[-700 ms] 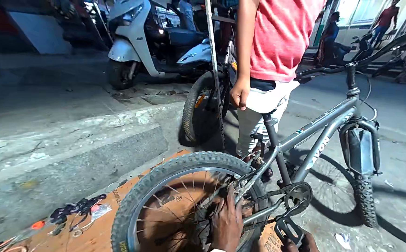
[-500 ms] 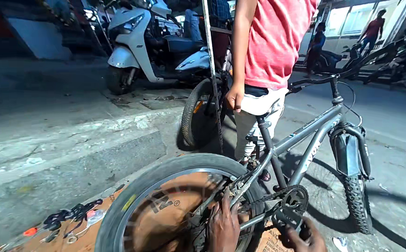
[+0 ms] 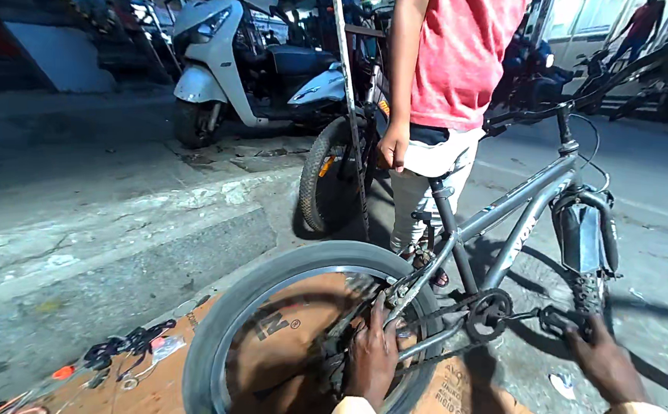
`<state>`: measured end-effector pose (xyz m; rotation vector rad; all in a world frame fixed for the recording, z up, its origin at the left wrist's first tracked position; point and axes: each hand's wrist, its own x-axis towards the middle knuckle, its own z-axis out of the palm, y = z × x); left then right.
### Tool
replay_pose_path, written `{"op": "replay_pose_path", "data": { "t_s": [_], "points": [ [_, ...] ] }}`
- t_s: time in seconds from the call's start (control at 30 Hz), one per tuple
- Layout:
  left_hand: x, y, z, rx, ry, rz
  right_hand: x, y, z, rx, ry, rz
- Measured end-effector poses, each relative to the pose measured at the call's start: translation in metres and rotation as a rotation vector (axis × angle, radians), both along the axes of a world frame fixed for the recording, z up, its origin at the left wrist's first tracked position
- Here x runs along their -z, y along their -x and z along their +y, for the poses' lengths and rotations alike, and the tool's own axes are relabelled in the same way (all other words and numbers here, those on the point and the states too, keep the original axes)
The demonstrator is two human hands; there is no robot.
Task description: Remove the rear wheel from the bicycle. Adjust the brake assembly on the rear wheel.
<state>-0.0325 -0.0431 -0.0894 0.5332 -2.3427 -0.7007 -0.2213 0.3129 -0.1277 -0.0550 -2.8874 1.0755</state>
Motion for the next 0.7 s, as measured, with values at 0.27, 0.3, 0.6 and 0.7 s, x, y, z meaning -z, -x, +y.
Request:
{"op": "replay_pose_path", "data": {
  "t_s": [0.27,0.3,0.6,0.7],
  "points": [
    [0.018,-0.008,-0.020,0.047,-0.050,0.045,0.042,-0.166,-0.102,-0.261,0.246,-0.218],
    [0.022,-0.011,-0.024,0.069,-0.054,0.043,0.032,-0.168,-0.106,-0.324,0.312,-0.229],
    [0.024,-0.007,-0.044,0.123,-0.025,0.170,0.120,-0.166,-0.014,-0.019,-0.018,-0.451],
    [0.027,0.000,-0.047,0.132,-0.021,0.180,0.152,-0.216,-0.023,0.080,-0.186,-0.775]
  ]
}}
